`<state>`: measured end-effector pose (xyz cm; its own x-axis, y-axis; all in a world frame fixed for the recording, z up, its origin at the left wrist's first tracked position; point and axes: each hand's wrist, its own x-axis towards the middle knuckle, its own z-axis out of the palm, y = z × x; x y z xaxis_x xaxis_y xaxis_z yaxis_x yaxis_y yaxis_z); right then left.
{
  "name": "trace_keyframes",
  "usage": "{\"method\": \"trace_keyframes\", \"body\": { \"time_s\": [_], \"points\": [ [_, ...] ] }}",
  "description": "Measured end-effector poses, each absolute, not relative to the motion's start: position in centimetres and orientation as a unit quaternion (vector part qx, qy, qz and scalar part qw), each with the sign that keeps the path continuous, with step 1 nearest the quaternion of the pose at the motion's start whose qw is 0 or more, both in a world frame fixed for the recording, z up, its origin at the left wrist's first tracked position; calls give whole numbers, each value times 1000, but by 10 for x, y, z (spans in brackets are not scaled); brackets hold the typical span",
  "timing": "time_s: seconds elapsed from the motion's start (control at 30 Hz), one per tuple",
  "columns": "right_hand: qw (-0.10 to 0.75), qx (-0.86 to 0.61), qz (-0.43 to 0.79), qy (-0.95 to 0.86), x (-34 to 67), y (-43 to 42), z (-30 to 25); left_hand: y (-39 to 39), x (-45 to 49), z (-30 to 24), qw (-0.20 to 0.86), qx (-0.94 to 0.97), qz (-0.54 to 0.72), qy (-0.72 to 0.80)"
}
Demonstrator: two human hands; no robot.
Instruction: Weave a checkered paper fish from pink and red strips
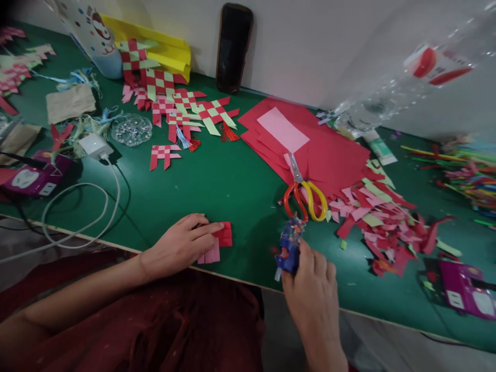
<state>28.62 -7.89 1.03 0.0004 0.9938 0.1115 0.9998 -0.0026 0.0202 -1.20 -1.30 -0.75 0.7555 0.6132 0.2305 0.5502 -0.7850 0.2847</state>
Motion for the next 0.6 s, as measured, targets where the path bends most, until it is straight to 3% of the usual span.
{"method": "trace_keyframes", "body": {
  "time_s": [0.3, 0.5, 0.6],
  "points": [
    [60, -659, -38, -749, 301, -91, 14, -12, -7, 1, 64, 938, 125, 317],
    [159, -612, -54, -773, 244, -74, 39, -12, -10, 0, 62, 943, 125, 304],
    [118, -593, -25, -796, 208, -63, 33, -14, -10, -1, 63, 938, 131, 313]
  ]
}}
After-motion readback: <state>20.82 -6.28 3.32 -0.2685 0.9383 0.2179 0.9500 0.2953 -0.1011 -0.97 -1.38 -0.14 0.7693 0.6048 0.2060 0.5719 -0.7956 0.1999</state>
